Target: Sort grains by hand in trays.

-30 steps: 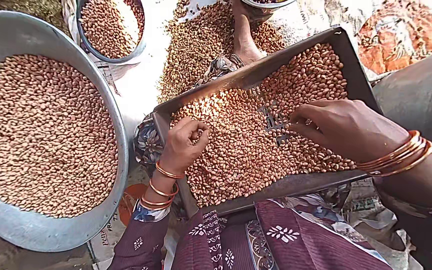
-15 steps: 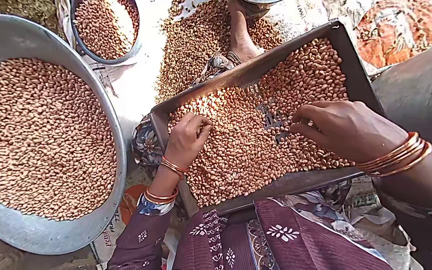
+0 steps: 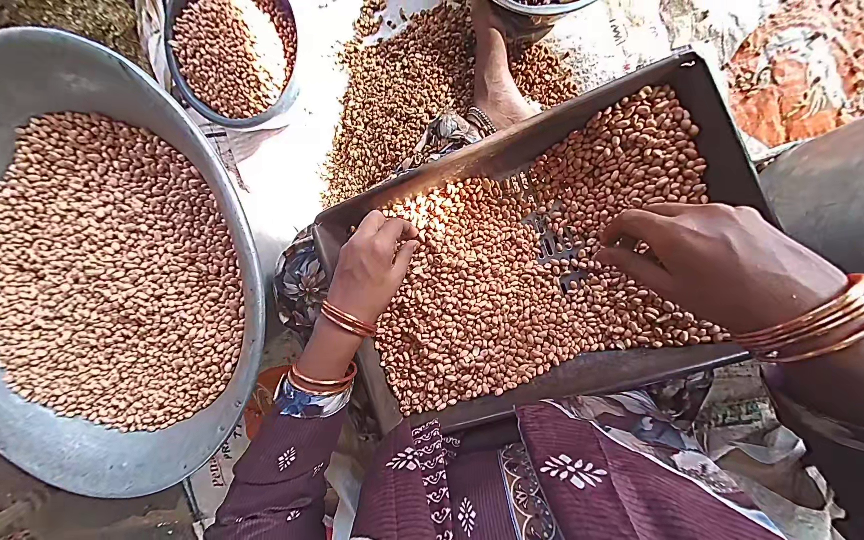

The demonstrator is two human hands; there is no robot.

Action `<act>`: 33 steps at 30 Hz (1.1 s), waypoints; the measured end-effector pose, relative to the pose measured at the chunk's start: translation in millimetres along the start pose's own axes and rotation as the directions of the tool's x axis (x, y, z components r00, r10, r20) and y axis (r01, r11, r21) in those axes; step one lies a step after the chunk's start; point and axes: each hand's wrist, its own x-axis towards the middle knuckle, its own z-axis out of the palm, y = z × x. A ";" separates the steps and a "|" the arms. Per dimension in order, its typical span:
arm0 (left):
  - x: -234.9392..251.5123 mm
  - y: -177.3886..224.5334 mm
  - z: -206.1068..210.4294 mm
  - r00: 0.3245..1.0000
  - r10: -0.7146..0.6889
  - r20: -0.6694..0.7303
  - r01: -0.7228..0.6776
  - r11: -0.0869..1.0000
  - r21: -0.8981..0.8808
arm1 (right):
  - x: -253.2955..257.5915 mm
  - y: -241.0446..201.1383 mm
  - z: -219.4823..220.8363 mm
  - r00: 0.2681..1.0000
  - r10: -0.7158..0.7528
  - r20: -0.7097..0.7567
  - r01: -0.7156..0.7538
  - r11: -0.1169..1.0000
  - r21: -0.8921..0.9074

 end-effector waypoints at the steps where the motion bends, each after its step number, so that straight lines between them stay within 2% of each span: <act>1: 0.6 1.9 0.5 1.000 -0.002 0.004 0.002 1.000 0.012 | -0.2 0.5 -2.5 1.000 0.012 -0.016 -0.012 1.000 0.002; 5: -0.4 2.1 -4.0 0.999 -0.044 -0.025 0.042 0.998 -0.052 | 4.5 7.3 -2.9 0.994 0.102 -0.032 -0.103 0.994 -0.041; 8: -2.8 -3.4 -9.7 0.999 -0.041 -0.032 0.037 0.993 -0.108 | 11.1 8.3 10.0 0.974 0.222 0.048 -0.217 0.971 -0.098; 11: -5.6 -5.5 -7.1 0.999 0.041 -0.006 -0.041 0.992 -0.122 | 12.2 9.1 19.3 0.983 0.177 0.051 -0.173 0.982 -0.073; 14: -3.2 -1.9 -5.2 0.994 0.105 0.038 -0.104 0.994 -0.032 | 14.6 6.3 19.3 0.985 0.157 0.065 -0.153 0.986 -0.061; 18: 1.0 3.8 -8.4 0.991 0.113 0.066 -0.114 0.993 0.012 | 9.8 3.8 8.4 0.988 0.151 0.045 -0.148 0.987 -0.059; 20: -1.6 -0.8 -13.0 0.999 0.040 -0.002 -0.040 0.993 -0.115 | 5.4 4.0 2.4 0.986 0.168 0.020 -0.166 0.984 -0.071; 22: -3.9 -5.7 -24.0 0.993 -0.114 -0.022 0.097 0.918 -0.385 | 2.2 3.8 1.6 0.971 0.237 0.022 -0.234 0.967 -0.105; 24: -2.6 -14.7 -28.7 0.972 -0.233 0.021 0.185 0.712 -0.678 | 4.9 -1.9 8.7 0.907 0.406 0.113 -0.384 0.906 -0.179; 25: -2.2 -18.8 -30.0 0.964 -0.258 0.064 0.213 0.606 -0.767 | 8.8 -7.9 14.7 0.862 0.473 0.181 -0.436 0.875 -0.209; 26: -2.1 -23.0 -30.2 0.962 -0.256 0.091 0.223 0.550 -0.805 | 13.1 -15.4 20.9 0.830 0.493 0.260 -0.447 0.868 -0.217; 27: -2.2 -26.9 -29.0 0.967 -0.237 0.091 0.216 0.575 -0.789 | 15.1 -22.1 25.8 0.843 0.430 0.324 -0.399 0.903 -0.161; 28: -4.2 -27.8 -28.2 0.975 -0.208 0.073 0.197 0.673 -0.713 | 14.1 -25.4 29.6 0.900 0.270 0.341 -0.280 0.960 -0.022; 29: -7.2 -26.5 -29.1 0.985 -0.159 0.063 0.166 0.800 -0.576 | 13.0 -23.9 33.9 0.956 0.059 0.288 -0.108 0.982 0.156; 30: -11.2 -23.2 -29.7 0.994 -0.095 0.062 0.113 0.896 -0.429 | 13.7 -23.0 36.6 0.976 -0.100 0.193 0.039 0.955 0.296; 31: -15.0 -18.9 -28.8 0.997 -0.033 0.066 0.052 0.949 -0.311 | 15.4 -23.9 34.9 0.982 -0.166 0.091 0.122 0.920 0.371; 33: -22.7 -15.2 -24.5 0.994 0.071 0.088 -0.052 0.978 -0.201 | 14.9 -21.9 21.5 0.991 -0.131 -0.038 0.136 0.942 0.307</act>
